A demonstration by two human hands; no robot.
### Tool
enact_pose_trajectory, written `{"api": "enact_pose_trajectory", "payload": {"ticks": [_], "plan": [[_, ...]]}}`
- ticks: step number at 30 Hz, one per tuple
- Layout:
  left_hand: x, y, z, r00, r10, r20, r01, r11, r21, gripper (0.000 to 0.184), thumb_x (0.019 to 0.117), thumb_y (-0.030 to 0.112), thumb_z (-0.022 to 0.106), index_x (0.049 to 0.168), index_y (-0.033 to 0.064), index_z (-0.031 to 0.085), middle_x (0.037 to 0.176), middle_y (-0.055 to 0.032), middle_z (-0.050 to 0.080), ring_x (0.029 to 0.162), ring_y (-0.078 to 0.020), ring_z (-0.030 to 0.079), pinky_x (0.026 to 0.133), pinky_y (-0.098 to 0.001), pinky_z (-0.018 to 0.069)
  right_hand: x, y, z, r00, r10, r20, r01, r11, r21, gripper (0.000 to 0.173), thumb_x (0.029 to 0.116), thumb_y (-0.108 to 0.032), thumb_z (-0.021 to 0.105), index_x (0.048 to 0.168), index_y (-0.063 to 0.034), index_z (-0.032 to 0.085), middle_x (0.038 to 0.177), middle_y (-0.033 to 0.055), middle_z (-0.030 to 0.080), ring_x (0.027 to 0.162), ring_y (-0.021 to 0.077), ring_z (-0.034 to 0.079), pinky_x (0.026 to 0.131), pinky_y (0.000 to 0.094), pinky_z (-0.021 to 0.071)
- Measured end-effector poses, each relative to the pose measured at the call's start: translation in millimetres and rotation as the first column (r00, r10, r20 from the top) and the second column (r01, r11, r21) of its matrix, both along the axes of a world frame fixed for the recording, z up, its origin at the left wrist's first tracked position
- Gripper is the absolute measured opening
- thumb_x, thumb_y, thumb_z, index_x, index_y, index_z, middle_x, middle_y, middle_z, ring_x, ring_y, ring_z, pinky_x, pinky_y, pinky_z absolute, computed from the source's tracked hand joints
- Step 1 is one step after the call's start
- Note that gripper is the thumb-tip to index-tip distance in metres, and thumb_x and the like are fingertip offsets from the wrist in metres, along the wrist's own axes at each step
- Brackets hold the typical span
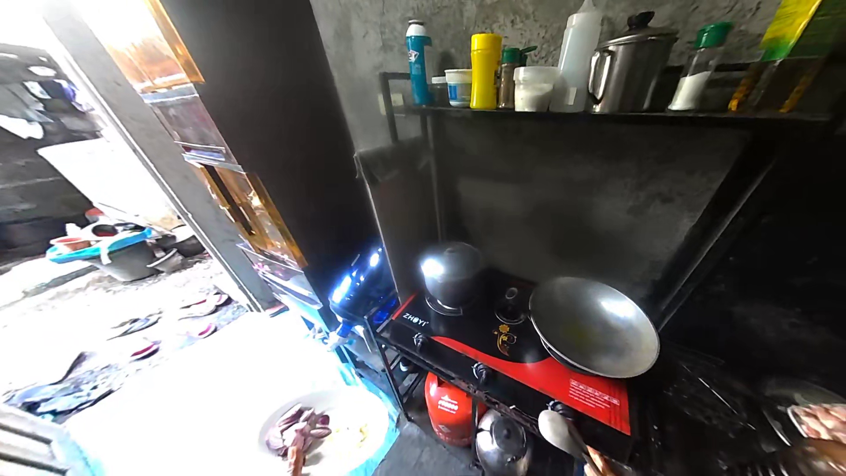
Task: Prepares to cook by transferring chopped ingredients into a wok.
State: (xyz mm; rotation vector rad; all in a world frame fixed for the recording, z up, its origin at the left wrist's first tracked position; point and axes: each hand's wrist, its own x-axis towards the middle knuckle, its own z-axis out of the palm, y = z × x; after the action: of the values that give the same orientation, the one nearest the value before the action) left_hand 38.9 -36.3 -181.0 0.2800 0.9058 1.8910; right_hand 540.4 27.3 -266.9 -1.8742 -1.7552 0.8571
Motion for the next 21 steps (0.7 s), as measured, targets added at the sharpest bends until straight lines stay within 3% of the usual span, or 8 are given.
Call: {"api": "enact_pose_trajectory", "payload": {"ticks": [2,5,9,12,15,21], "plan": [[-1,-5,-5,1.0,0.002,-0.002,-0.002,1.0,0.004,0.041,0.1111,0.042,0.038,0.126,0.0089,0.056,0.105,-0.0103,0.073,0.089,-0.0213,0.075,0.079,-0.0394,0.0639,-1,3,-1,1.0,0.017,0.009,-0.017,1.0,0.011,0.046,0.1078,-0.019,0.05,0.147,0.0048,0.05,0.145,0.0276,0.055,0.138,0.0386,0.053,0.119,0.0496,0.0374],[-10,-13,-24,0.998,-0.021,-0.057,0.023,0.999,0.046,0.044,0.1119,0.043,0.035,0.136,0.009,0.051,0.116,-0.0106,0.07,0.101,-0.0231,0.072,0.091,-0.0449,0.0603,0,9,-4,1.0,0.027,-0.005,-0.026,0.999,0.046,0.044,0.106,-0.016,0.054,0.145,0.004,0.054,0.142,0.0274,0.059,0.135,0.0391,0.055,0.119,0.0491,0.0384],[4,-14,-7,0.992,-0.003,-0.125,0.003,1.0,0.001,0.042,0.1114,0.044,0.032,0.119,0.0173,0.063,0.1,-0.0014,0.076,0.081,-0.0113,0.074,0.068,-0.0294,0.0635,5,23,-12,0.999,0.036,0.014,-0.037,0.998,0.05,0.044,0.1063,-0.017,0.053,0.148,-0.0051,0.054,0.144,0.0208,0.059,0.135,0.0346,0.056,0.117,0.05,0.0406],[7,-11,-7,0.989,-0.011,-0.15,0.011,1.0,0.003,0.04,0.1091,0.049,0.039,0.121,0.0208,0.065,0.109,0.0006,0.076,0.094,-0.0112,0.075,0.076,-0.0314,0.0645,7,30,-8,0.997,0.078,0.02,-0.078,0.996,-0.035,0.046,0.1083,-0.02,0.05,0.153,-0.0091,0.048,0.15,0.0178,0.055,0.141,0.0303,0.051,0.12,0.0452,0.037],[12,-7,-5,0.986,-0.028,-0.165,0.034,0.999,0.033,0.039,0.1069,0.05,0.045,0.121,0.0209,0.066,0.11,0.0007,0.076,0.097,-0.0116,0.074,0.077,-0.0323,0.0647,10,31,-10,0.996,0.086,0.007,-0.086,0.996,-0.028,0.047,0.1083,-0.02,0.049,0.154,-0.0091,0.047,0.15,0.017,0.055,0.141,0.0286,0.051,0.121,0.0427,0.0366],[13,-8,9,0.982,-0.004,-0.19,-0.008,0.998,-0.06,0.042,0.1103,0.048,0.034,0.126,0.0199,0.061,0.111,0.0007,0.075,0.096,-0.0117,0.074,0.076,-0.0319,0.0647,6,37,-11,0.996,0.089,-0.017,-0.089,0.996,-0.016,0.048,0.1078,-0.019,0.05,0.155,-0.0088,0.047,0.151,0.0145,0.055,0.141,0.0256,0.052,0.121,0.0391,0.0366]]}}
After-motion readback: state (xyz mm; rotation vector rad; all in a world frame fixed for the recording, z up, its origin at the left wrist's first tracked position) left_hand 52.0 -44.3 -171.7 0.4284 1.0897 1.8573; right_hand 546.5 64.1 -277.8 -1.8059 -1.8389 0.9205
